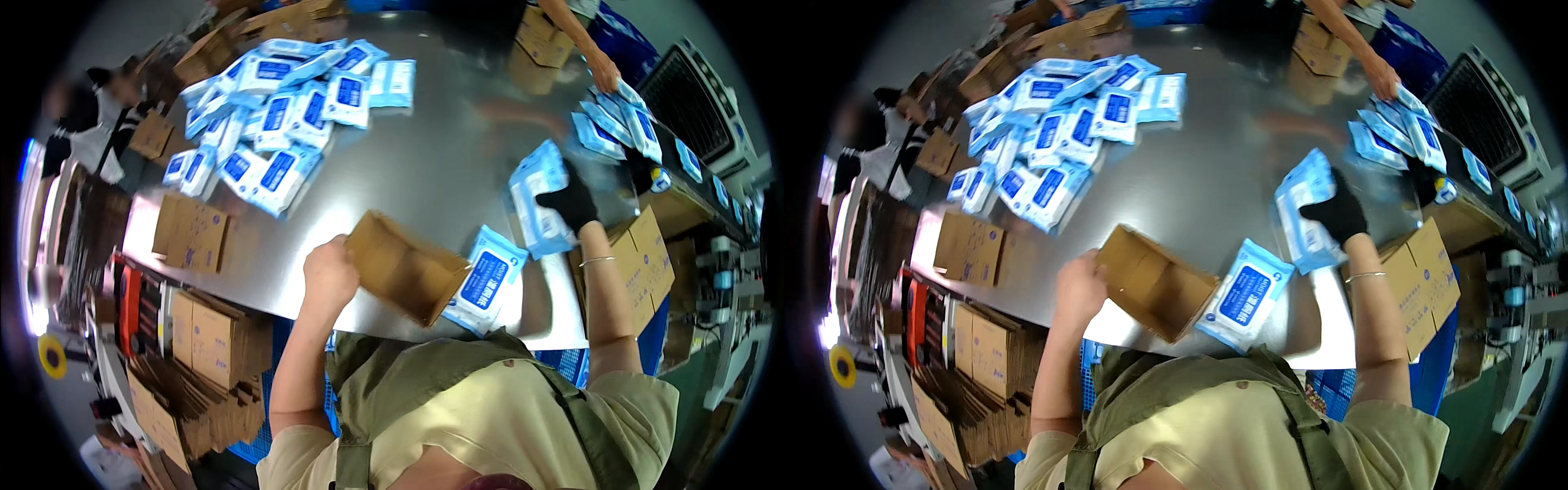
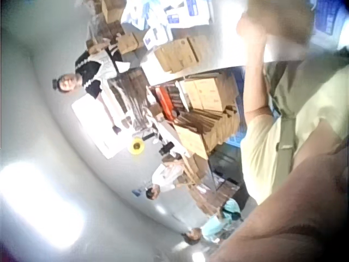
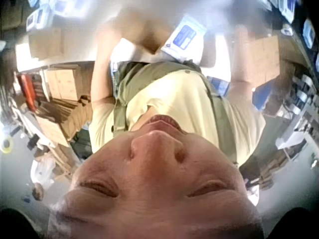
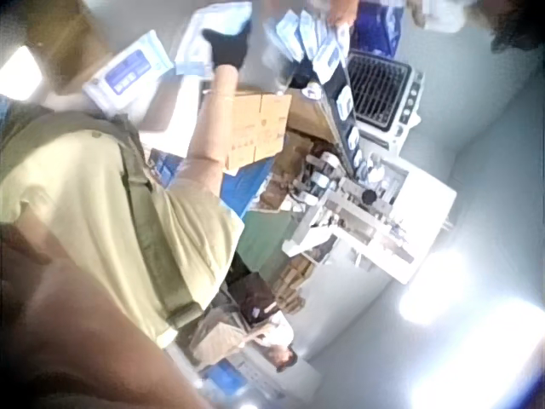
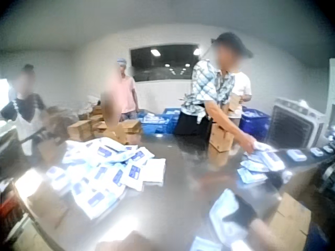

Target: The person repeatedly picks up blue and white packaged items from a metal table and places them into brown cardboard boxes. The person folds the flaps of the boxes and moves them aside. Other workers are visible in the background performing similar packing tasks.

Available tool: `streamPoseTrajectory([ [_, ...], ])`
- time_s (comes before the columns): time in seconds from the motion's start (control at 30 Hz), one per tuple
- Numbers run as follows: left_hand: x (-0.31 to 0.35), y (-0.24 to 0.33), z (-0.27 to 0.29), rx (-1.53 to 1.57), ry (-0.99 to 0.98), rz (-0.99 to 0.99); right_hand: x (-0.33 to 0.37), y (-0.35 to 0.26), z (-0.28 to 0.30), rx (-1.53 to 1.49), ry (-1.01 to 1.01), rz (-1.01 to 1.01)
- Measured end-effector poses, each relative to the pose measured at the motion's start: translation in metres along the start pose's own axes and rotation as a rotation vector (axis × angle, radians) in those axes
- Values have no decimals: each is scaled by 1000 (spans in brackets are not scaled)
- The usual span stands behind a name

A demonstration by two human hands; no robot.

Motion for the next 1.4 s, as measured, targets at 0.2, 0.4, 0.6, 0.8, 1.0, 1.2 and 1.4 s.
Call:
streamPoseTrajectory([
  [0.2, 4, 2, -14, -3, 4, 25, 42, -154, 32, -787, 204, 278],
  [0.4, 8, -12, -9, 285, 20, 109, 145, -234, 4, -22, -204, 821],
  [0.6, 73, 13, 17, 248, 693, -520, 141, -231, -71, 103, -491, 951],
  [0.8, 79, -10, 1, -37, 222, -462, 100, -243, -19, -268, -566, 1013],
  [1.0, 46, -133, 47, -417, 546, -28, 79, -18, 127, 632, -217, 262],
  [1.2, -2, -224, 95, -744, 652, 305, 131, 102, 126, 767, -221, 205],
  [1.4, -7, 0, -21, 20, 47, -552, 98, 41, 128, 835, -212, 49],
])
Point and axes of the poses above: each hand's wrist, its own x-axis away from the middle knuckle, its own z-axis out of the back of the hand, y = z × x, the point moved 2 cm from there along -x, towards the middle knuckle, and after that the axes turned 14 degrees about y, right-handed, at the moved point
